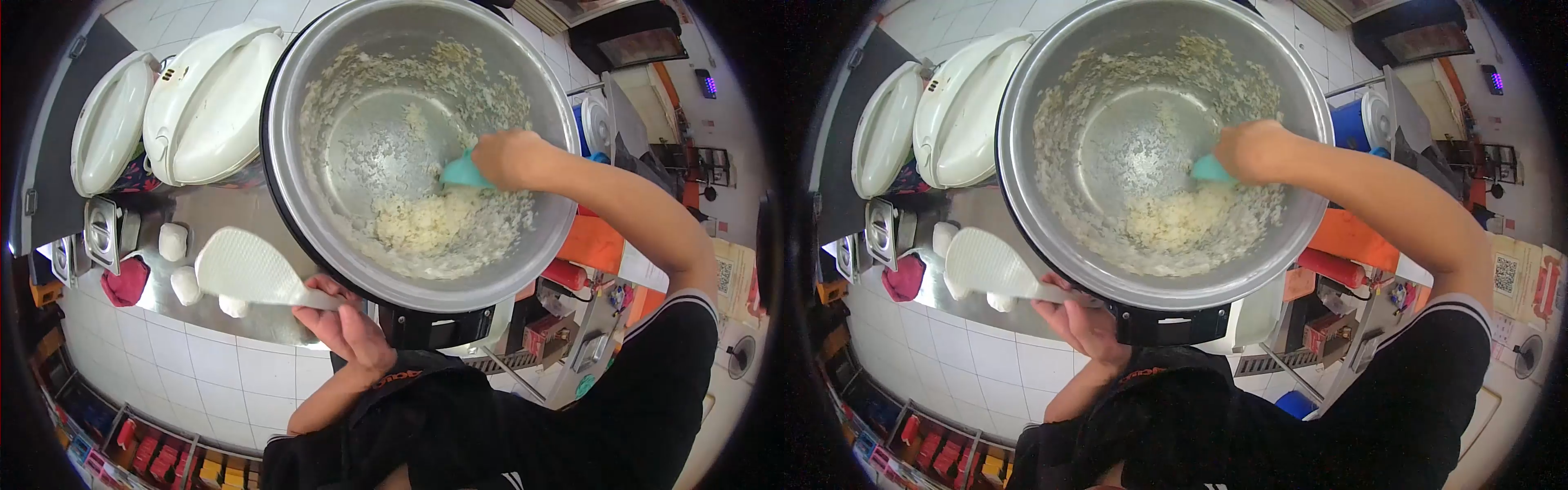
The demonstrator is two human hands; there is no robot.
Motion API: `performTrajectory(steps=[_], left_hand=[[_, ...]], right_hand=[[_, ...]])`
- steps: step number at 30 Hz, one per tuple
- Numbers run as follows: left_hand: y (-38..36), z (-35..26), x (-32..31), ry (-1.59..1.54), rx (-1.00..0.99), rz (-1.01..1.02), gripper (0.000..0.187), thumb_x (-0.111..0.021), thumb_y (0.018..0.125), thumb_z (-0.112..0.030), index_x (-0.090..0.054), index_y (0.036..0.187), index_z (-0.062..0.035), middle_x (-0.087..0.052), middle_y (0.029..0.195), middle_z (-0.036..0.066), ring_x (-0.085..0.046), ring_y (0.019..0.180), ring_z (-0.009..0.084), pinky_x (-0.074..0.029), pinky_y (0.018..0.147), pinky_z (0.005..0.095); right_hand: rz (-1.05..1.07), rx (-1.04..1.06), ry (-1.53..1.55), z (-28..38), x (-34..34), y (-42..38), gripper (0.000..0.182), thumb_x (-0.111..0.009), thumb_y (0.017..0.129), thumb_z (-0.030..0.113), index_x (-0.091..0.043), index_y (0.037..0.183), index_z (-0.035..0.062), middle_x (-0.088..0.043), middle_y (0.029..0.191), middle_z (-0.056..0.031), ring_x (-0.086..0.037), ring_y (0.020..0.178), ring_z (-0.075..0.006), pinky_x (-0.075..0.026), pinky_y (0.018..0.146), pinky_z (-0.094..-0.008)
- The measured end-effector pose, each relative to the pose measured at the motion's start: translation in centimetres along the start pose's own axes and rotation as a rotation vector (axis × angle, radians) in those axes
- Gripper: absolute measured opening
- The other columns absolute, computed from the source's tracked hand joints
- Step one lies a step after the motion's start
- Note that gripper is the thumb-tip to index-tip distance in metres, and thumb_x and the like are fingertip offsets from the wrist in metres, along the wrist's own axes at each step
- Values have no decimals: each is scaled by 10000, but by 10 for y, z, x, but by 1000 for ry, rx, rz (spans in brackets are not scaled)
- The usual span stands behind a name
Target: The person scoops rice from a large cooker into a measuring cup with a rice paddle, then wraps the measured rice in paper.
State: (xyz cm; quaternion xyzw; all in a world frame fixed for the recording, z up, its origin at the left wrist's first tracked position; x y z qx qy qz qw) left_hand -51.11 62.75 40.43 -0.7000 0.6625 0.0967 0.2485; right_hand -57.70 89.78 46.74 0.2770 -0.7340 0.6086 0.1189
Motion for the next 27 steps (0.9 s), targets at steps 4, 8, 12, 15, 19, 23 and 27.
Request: performTrajectory(steps=[4,8,12,15,19,23,27], left_hand=[[-7,-3,2,-34,-88,52,603,-579,814,-175,-226,1283,-39,-351,1060,65,-373,901,144,-351,822,280],[-4,-12,4,105,-224,51,549,-591,838,-3,-275,1285,-42,-361,1078,44,-431,957,144,-381,905,305],[-12,-9,0,196,-236,4,582,-592,837,66,-256,1300,-41,-379,1084,41,-463,883,121,-428,794,255],[-14,-9,3,199,-179,23,612,-575,855,58,-207,1336,-28,-376,1089,39,-470,871,122,-429,765,237],[-13,-8,1,121,-137,30,627,-566,857,67,-191,1351,-25,-375,1102,46,-471,874,117,-428,773,232],[-14,-2,2,274,-272,-45,637,-558,861,72,-186,1367,-29,-382,1127,50,-458,905,105,-424,786,224],[-18,5,10,377,-308,-31,622,-547,863,68,-197,1371,-10,-394,1199,74,-443,931,105,-427,808,240]], right_hand=[[22,175,31,36,3,3,171,-653,778,80,-723,914,6,-713,908,-163,-702,865,-333,-579,663,-422],[17,310,4,35,-7,35,172,-642,810,121,-696,914,-4,-706,860,-167,-702,832,-317,-567,624,-415],[276,464,309,-6,12,35,216,-608,863,176,-645,945,-20,-683,795,-180,-698,789,-305,-542,575,-412],[272,293,405,-7,43,25,228,-597,865,165,-634,960,-39,-679,801,-204,-696,783,-322,-540,577,-417],[-240,154,406,40,32,34,217,-615,818,118,-656,931,-63,-685,826,-238,-695,797,-346,-550,632,-432],[-181,376,314,56,17,48,186,-618,810,110,-662,825,-70,-681,810,-239,-676,765,-380,-535,652,-443],[37,497,374,27,14,28,214,-609,857,152,-648,855,-59,-655,709,-179,-638,620,-318,-497,545,-418]])
Point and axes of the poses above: each hand's wrist, its own y-axis towards the middle knuckle, its own x-axis out of the back of the hand, z = x × y, the point moved 1 cm from there along y, towards the middle knuckle
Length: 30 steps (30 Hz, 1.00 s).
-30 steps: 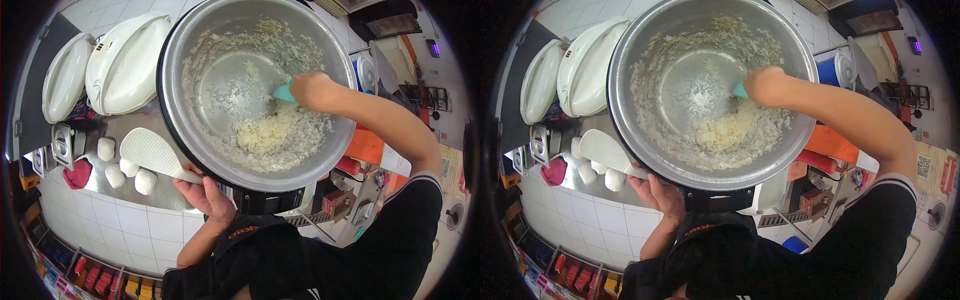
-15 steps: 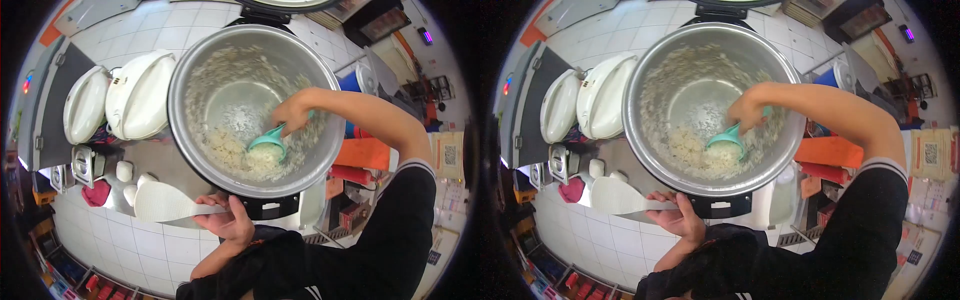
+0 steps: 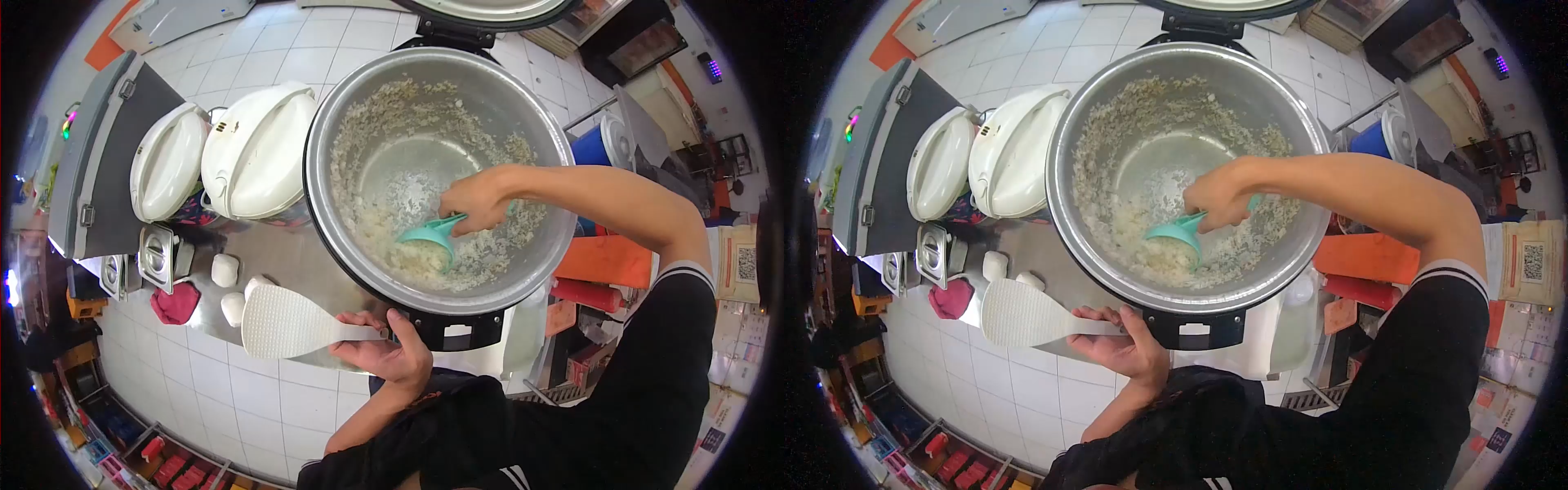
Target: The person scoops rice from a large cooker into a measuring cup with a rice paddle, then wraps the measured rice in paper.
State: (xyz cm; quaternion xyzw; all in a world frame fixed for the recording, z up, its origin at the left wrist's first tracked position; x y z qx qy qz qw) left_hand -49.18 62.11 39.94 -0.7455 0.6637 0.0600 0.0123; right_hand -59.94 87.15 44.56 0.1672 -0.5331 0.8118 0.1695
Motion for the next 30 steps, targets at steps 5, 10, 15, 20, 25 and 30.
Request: performTrajectory(steps=[5,10,15,20,25,30], left_hand=[[18,-2,2,-111,-46,75,445,-492,933,-53,-299,1328,15,-443,1092,70,-447,861,120,-416,773,267],[74,-46,36,160,-34,257,325,-409,1004,-220,-471,1202,30,-536,817,73,-470,702,146,-380,623,259],[111,-128,5,497,-250,408,328,-409,1019,-187,-483,1255,28,-560,688,130,-549,610,237,-436,591,344],[117,-126,-80,634,-598,596,269,-406,996,-206,-556,1103,-10,-642,851,293,-626,805,473,-485,692,546],[86,-116,-119,620,-561,608,245,-446,978,-200,-602,1031,-19,-632,785,282,-610,742,489,-476,681,559],[82,-102,-136,565,-629,650,239,-447,978,-222,-605,998,-45,-637,786,269,-606,749,489,-472,684,568]], right_hand=[[161,4,450,-15,6,-47,260,-556,951,247,-574,915,-9,-488,627,-14,-484,468,-119,-418,441,-309],[-113,-42,618,-18,3,-106,263,-551,970,263,-550,922,4,-484,674,0,-462,477,-106,-401,428,-279],[-636,-42,1098,20,-19,-136,250,-546,971,236,-544,979,-14,-482,727,-28,-467,514,-104,-369,404,-275],[-960,161,1254,56,-28,-111,235,-537,974,213,-536,938,-20,-488,736,-41,-466,498,-105,-370,408,-273],[-1239,40,1348,51,-37,-80,236,-524,961,192,-545,887,-31,-535,681,-67,-495,488,-129,-386,420,-296],[-1359,33,1322,44,-39,-85,249,-506,932,152,-544,754,-18,-518,598,-64,-492,458,-162,-372,418,-320]])
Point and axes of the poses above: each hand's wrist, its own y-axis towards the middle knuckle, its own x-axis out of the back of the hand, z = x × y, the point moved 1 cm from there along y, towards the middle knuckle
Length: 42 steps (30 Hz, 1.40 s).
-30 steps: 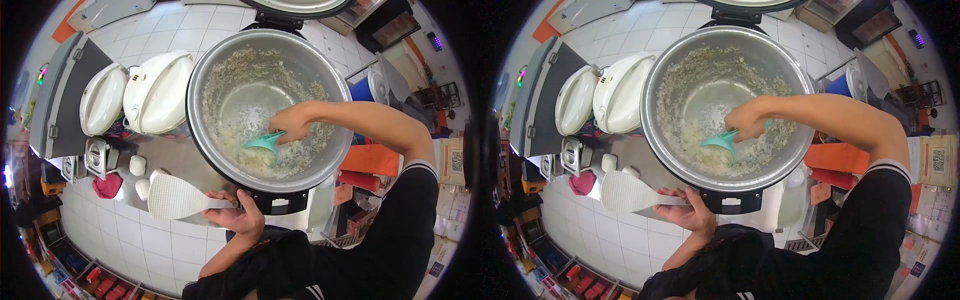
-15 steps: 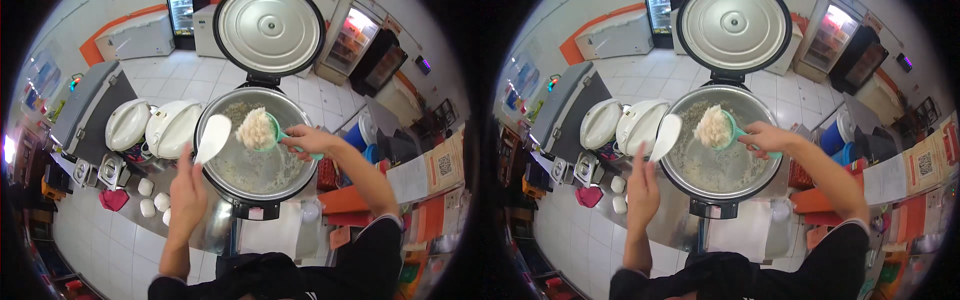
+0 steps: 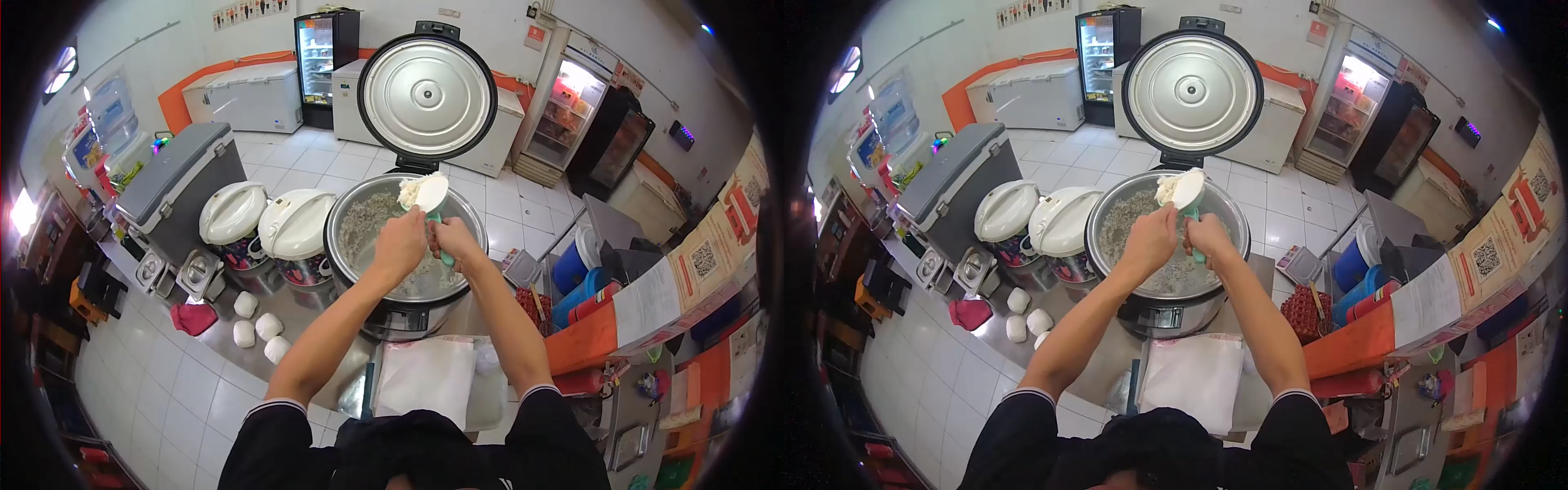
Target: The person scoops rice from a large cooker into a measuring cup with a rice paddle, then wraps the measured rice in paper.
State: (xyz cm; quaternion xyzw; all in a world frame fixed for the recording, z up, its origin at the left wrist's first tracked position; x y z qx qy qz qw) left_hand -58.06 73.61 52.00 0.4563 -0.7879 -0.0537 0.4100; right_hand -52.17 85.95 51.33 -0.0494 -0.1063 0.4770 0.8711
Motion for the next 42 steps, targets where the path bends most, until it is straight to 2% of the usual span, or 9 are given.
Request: performTrajectory(steps=[3,8,16,21,24,30,34,39,42], left_hand=[[9,5,-9,77,19,-33,254,-449,977,-240,-619,955,-53,-647,796,254,-617,767,474,-484,692,561],[10,9,-10,133,59,-52,307,-454,978,-274,-641,916,-37,-657,814,247,-638,790,466,-507,712,550],[0,42,-1,258,178,26,324,-440,983,-273,-638,909,-27,-666,823,243,-651,797,463,-518,716,542],[-12,-16,21,113,-89,46,349,-457,977,-302,-647,907,-18,-663,815,248,-659,817,442,-520,718,535],[8,-8,11,242,-72,111,351,-475,970,-308,-661,915,-15,-663,809,252,-663,821,432,-526,729,526],[47,21,13,331,34,244,319,-505,948,-281,-677,918,-14,-667,920,264,-662,862,429,-535,777,508],[20,-4,12,193,-127,166,319,-502,944,-248,-704,912,-3,-680,914,248,-657,882,431,-522,800,511],[32,61,-6,450,168,412,300,-480,944,-226,-651,1029,6,-665,1010,268,-654,934,438,-532,821,496],[21,51,6,348,108,188,287,-456,965,-216,-647,1035,-13,-670,930,258,-648,879,446,-518,782,521]], right_hand=[[3,-44,-41,-2,1,-11,184,-499,948,121,-523,808,3,-481,646,-20,-429,463,-120,-347,411,-269],[44,-109,375,-16,6,-7,195,-499,891,50,-495,702,5,-467,589,-50,-456,440,-143,-350,375,-285],[-54,-154,379,-22,12,-11,114,-524,908,51,-507,813,-10,-462,664,-25,-430,477,-89,-350,378,-242],[-17,-116,124,-25,10,-15,144,-545,905,68,-507,785,-2,-481,638,-44,-438,470,-114,-358,378,-259],[75,-94,76,-24,4,-30,160,-538,907,56,-485,779,-25,-491,627,-60,-481,450,-150,-373,380,-278],[72,-184,353,-35,10,-35,101,-523,914,34,-475,859,-35,-477,641,-54,-453,458,-121,-376,378,-260],[46,-230,440,-31,20,-34,117,-540,936,81,-497,865,-2,-490,697,-30,-410,477,-67,-333,375,-209],[56,-184,551,-8,26,-55,92,-511,921,59,-475,871,-10,-473,706,-50,-426,481,-105,-354,389,-249],[10,-108,515,-7,31,-55,101,-517,926,71,-476,876,-8,-478,720,-48,-421,480,-100,-358,398,-249]])
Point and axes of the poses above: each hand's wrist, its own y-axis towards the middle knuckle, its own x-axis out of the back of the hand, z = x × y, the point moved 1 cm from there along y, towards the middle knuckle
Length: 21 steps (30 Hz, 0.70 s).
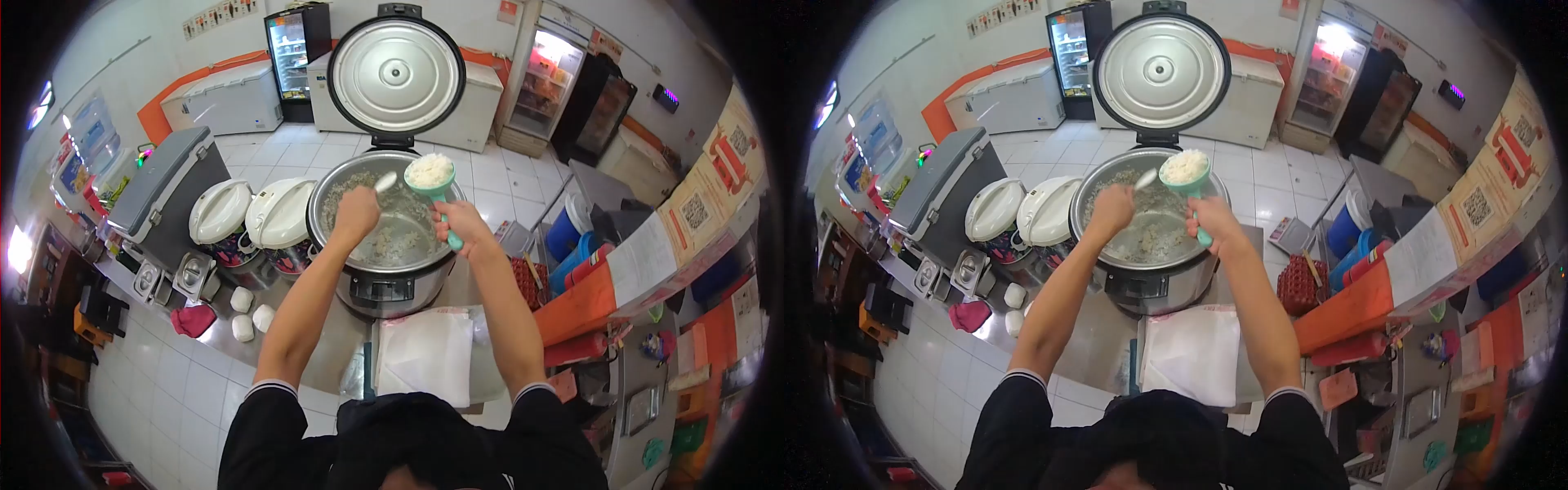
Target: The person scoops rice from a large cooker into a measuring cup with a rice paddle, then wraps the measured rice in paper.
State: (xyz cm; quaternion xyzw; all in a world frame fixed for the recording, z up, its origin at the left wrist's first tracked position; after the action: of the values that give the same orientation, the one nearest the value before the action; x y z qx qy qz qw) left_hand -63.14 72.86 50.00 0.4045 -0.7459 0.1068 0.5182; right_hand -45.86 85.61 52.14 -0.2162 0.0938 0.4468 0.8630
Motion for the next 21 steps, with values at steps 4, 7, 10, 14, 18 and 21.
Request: performTrajectory(steps=[4,7,10,14,18,21], left_hand=[[-29,-46,41,-352,-177,-233,276,-458,981,-261,-636,1064,-67,-665,849,250,-639,828,451,-502,735,542],[-53,-68,24,-251,-270,-145,265,-460,986,-290,-626,1033,-89,-664,848,248,-639,814,459,-503,706,545],[-46,-70,17,-227,-186,-145,269,-448,992,-281,-607,974,-65,-655,839,256,-636,809,472,-503,693,548],[-22,-58,13,-224,-132,-127,301,-441,994,-288,-602,953,-37,-651,830,264,-636,807,476,-503,701,554],[-25,-49,7,-187,-135,-94,307,-443,990,-264,-608,923,-14,-651,841,276,-639,819,475,-508,716,551],[-43,-36,-2,-134,-79,-62,294,-467,971,-243,-632,917,-6,-654,862,284,-646,833,467,-514,735,547]], right_hand=[[-54,-7,-102,-8,8,11,125,-532,950,104,-505,905,-9,-490,701,-21,-416,487,-78,-352,401,-241],[-72,39,-217,-14,-5,7,138,-531,949,112,-506,888,-10,-489,696,-24,-437,494,-99,-371,412,-260],[-89,113,-387,-12,-20,-6,137,-509,947,108,-507,892,-18,-490,685,-39,-476,505,-120,-390,416,-285],[-55,134,-378,-13,-19,-8,126,-489,940,86,-499,892,-30,-479,674,-52,-494,503,-131,-399,412,-296],[-69,39,-120,-15,-13,2,117,-496,923,66,-491,853,-28,-463,665,-50,-474,495,-127,-386,403,-285],[-103,-8,-119,-19,-4,3,97,-524,927,76,-506,894,-13,-473,697,-21,-427,496,-83,-348,382,-226]])
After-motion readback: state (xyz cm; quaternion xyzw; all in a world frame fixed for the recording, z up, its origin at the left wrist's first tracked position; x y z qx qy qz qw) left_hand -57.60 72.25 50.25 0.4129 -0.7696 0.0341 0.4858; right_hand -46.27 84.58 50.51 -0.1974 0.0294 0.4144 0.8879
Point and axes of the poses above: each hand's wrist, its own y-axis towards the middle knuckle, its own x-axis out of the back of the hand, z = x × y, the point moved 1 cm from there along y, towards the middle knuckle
